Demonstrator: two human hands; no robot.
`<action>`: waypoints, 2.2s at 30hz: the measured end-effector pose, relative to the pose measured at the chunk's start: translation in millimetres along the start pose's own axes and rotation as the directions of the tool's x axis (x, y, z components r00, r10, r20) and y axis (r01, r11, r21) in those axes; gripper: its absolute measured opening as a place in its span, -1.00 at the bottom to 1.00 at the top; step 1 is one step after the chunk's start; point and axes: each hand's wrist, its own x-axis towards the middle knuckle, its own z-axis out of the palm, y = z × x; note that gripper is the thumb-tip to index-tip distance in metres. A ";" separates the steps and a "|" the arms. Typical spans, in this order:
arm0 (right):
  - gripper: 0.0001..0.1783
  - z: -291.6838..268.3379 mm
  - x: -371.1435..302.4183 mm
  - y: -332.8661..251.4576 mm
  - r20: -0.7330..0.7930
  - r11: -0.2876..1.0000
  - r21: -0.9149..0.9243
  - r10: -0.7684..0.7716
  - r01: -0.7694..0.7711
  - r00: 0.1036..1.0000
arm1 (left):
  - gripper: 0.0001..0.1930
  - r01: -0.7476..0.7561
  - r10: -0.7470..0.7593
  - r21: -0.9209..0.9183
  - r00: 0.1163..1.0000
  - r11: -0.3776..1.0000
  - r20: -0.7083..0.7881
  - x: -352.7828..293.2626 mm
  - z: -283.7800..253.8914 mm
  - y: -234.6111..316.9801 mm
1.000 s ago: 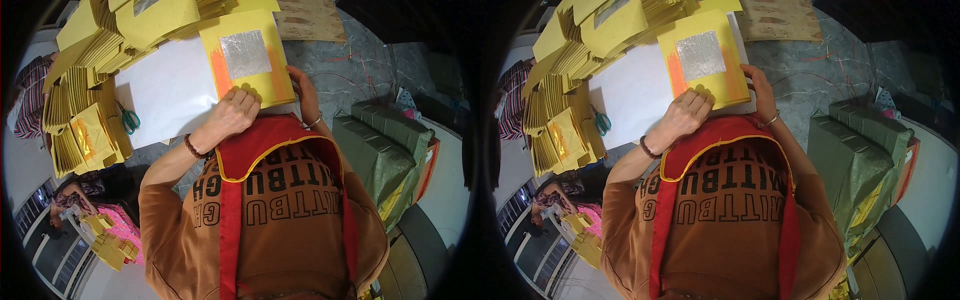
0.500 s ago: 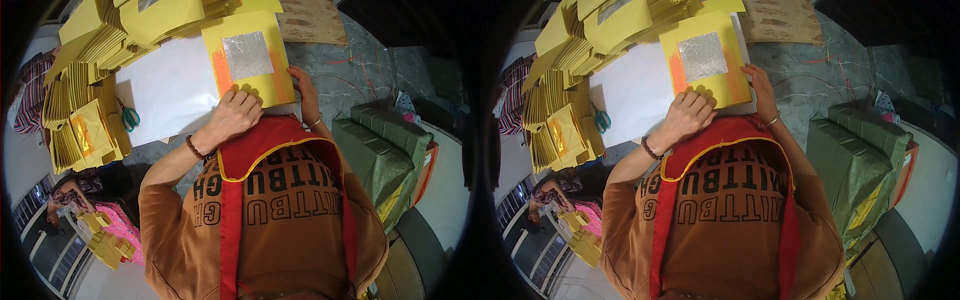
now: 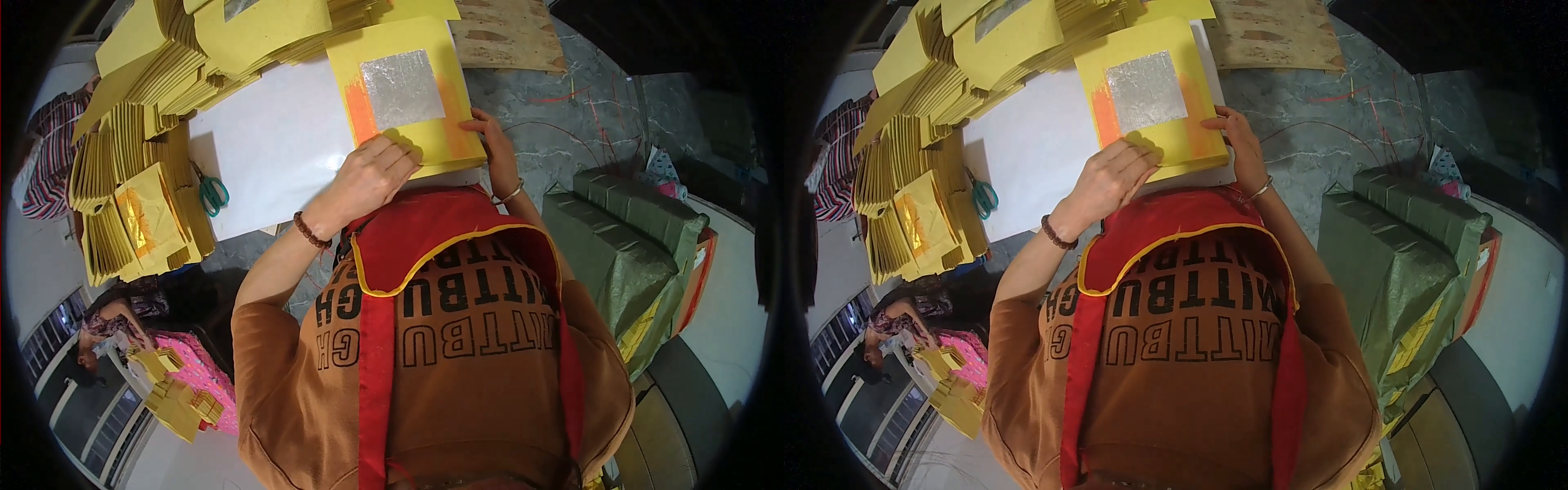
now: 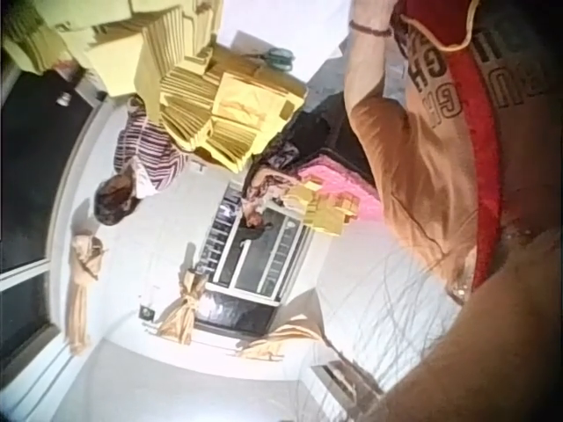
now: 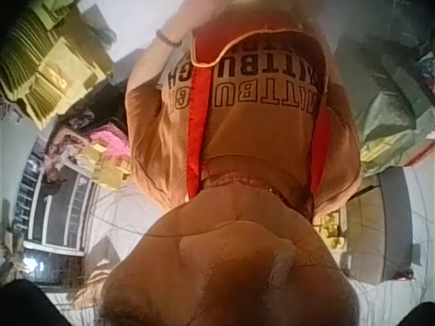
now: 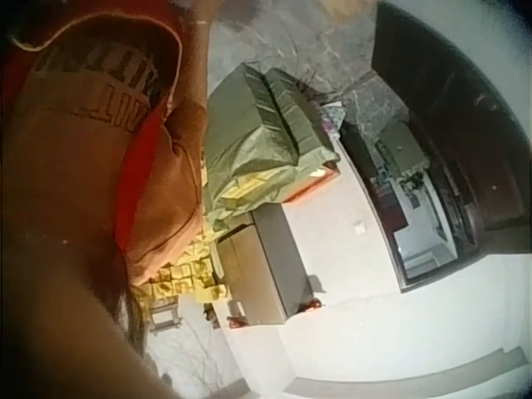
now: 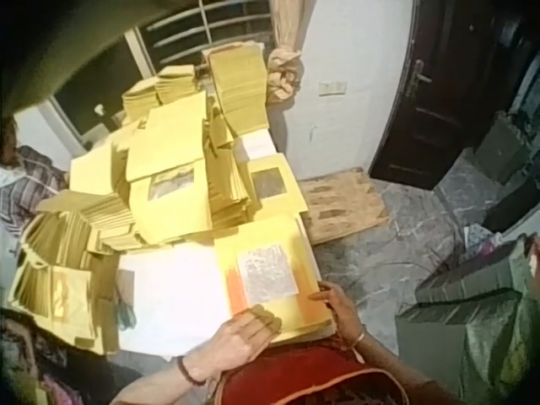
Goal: Folding and stacking sheets of yellow joss paper with silver foil centers.
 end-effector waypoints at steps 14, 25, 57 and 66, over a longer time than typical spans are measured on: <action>-0.56 -0.2 1.4 0.2 -0.009 0.998 0.052 0.038 -0.038 0.999 | -0.87 0.223 -0.206 -0.328 0.975 0.918 0.086 1.4 0.1 -15.6; -0.52 -1.9 5.7 0.4 0.013 0.996 0.042 0.073 -0.073 0.997 | -0.86 0.359 -0.332 -0.423 0.933 0.832 0.139 1.6 -0.5 -17.5; -0.60 -11.0 22.8 -0.1 0.110 0.925 -0.286 -0.228 0.251 0.967 | -0.49 0.267 -0.271 0.074 0.961 0.961 0.051 -31.2 -12.3 -31.8; -0.80 -14.3 13.7 -40.9 0.550 0.495 -0.558 -0.381 0.666 0.744 | -0.65 0.158 -0.158 0.014 0.987 0.987 0.005 -42.4 -22.7 -0.5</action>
